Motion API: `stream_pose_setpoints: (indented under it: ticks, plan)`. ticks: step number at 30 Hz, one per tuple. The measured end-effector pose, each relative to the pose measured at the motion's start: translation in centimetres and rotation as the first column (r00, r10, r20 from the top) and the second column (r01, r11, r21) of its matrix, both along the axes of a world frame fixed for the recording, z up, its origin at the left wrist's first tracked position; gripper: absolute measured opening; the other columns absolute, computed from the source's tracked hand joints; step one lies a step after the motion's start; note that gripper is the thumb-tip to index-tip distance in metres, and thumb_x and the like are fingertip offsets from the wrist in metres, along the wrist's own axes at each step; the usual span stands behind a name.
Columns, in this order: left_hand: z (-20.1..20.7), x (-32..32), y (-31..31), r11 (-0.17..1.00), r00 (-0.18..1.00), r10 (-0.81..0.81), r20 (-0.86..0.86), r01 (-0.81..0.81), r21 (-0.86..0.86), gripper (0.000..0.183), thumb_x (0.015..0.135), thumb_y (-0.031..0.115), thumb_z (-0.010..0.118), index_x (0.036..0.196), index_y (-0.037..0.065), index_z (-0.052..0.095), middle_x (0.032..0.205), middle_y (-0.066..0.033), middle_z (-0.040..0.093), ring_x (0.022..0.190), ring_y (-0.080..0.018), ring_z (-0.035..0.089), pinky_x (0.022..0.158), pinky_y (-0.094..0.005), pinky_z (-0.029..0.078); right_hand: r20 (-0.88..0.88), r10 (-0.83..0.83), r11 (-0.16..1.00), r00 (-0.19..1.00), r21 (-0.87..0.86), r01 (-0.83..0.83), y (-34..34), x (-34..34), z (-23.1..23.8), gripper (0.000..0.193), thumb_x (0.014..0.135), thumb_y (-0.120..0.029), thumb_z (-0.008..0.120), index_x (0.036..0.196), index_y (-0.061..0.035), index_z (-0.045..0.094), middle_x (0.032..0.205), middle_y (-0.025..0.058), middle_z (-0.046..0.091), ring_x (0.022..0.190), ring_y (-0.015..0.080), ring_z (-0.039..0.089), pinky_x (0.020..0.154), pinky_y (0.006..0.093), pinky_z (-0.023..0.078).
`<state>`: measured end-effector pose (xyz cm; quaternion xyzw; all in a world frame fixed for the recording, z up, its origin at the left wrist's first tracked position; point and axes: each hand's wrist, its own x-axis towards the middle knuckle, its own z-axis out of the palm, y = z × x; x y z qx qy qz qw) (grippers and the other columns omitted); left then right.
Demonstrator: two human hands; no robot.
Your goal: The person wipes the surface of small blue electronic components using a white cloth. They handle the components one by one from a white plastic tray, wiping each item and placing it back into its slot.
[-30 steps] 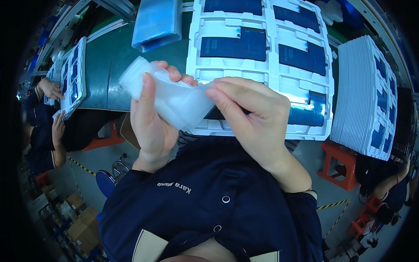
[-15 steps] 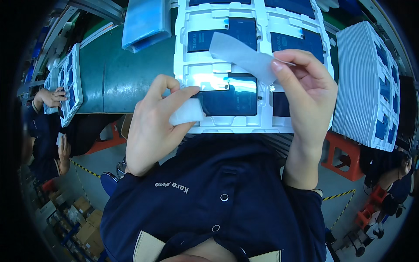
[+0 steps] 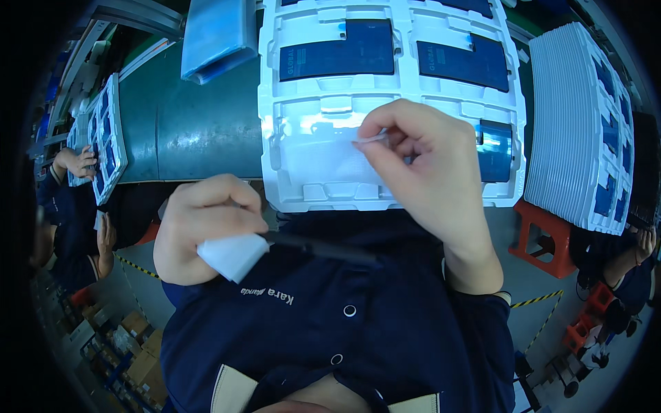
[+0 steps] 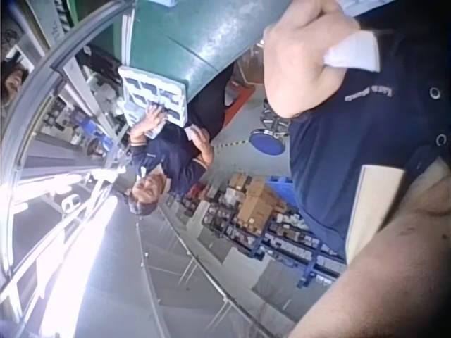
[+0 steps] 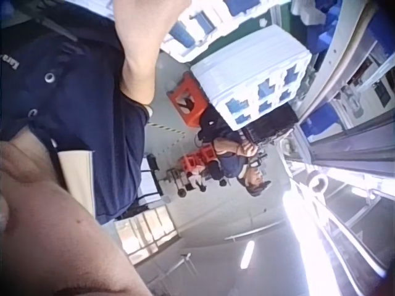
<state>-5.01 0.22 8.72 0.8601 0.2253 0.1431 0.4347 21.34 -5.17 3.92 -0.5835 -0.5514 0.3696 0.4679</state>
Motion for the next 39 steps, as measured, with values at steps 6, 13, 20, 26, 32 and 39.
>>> stream_pose_setpoints:
  ticks: [6,13,20,26,32,39]
  plan:
    - [-1.1,1.6,-0.2,0.999,0.999,-0.028,-0.039,0.027,-0.038,0.011,0.069,0.002,0.067,0.080,0.002,0.065,0.121,-0.0206,0.061,0.073,-0.0283,0.067,0.062,-0.0320,0.051,0.188,0.038,0.998,0.981,0.046,-0.048,0.0,-0.6,0.2,0.013,0.072,0.006,0.068,0.084,0.0007,0.065,0.074,0.0060,0.062,0.057,0.0095,0.055,0.051,0.0216,0.042]
    - [-2.2,1.6,0.5,0.991,1.000,-0.004,0.015,0.006,-0.130,0.014,0.068,0.002,0.068,0.082,0.002,0.066,0.111,-0.0183,0.065,0.084,-0.0320,0.067,0.069,-0.0347,0.053,0.542,-0.001,0.954,0.840,0.252,-0.161,0.6,-0.4,0.0,0.023,0.071,0.001,0.073,0.092,-0.0021,0.066,0.086,0.0059,0.065,0.067,0.0122,0.055,0.054,0.0243,0.042]
    - [-2.6,3.3,0.8,0.923,0.957,0.267,0.117,-0.219,-0.317,0.012,0.073,0.002,0.071,0.083,-0.002,0.065,0.098,-0.0126,0.063,0.082,-0.0190,0.059,0.071,-0.0291,0.044,0.421,-0.252,0.951,0.872,0.276,0.141,0.5,1.9,0.3,0.022,0.081,-0.006,0.070,0.102,-0.0037,0.067,0.092,0.0070,0.067,0.069,0.0135,0.054,0.054,0.0242,0.041]
    - [-3.0,4.3,0.7,0.947,0.959,0.278,0.054,-0.265,-0.182,0.020,0.068,0.001,0.074,0.086,-0.003,0.066,0.100,-0.0102,0.058,0.082,-0.0165,0.056,0.067,-0.0266,0.041,0.084,-0.165,0.975,0.983,0.167,0.150,-0.2,2.5,-1.2,0.016,0.088,-0.010,0.067,0.100,0.0001,0.068,0.086,0.0034,0.064,0.058,0.0031,0.042,0.049,0.0188,0.030]
    - [-2.9,5.1,0.1,0.921,0.925,0.380,-0.004,-0.378,0.093,0.031,0.063,-0.006,0.072,0.092,0.001,0.071,0.103,-0.0113,0.057,0.074,-0.0191,0.061,0.062,-0.0279,0.046,0.302,-0.109,0.976,0.947,0.214,0.044,0.5,1.9,0.1,0.020,0.082,-0.011,0.072,0.098,0.0002,0.067,0.090,0.0066,0.063,0.064,0.0095,0.050,0.055,0.0214,0.038]
    - [-3.4,4.9,1.9,0.938,0.963,0.270,-0.008,-0.261,0.229,0.037,0.062,-0.010,0.067,0.097,0.002,0.071,0.106,-0.0106,0.057,0.068,-0.0189,0.063,0.061,-0.0285,0.048,0.663,0.082,0.966,0.744,0.132,-0.223,1.2,2.2,1.3,0.036,0.072,-0.012,0.077,0.105,-0.0032,0.064,0.127,0.0115,0.053,0.094,0.0230,0.049,0.078,0.0312,0.041]
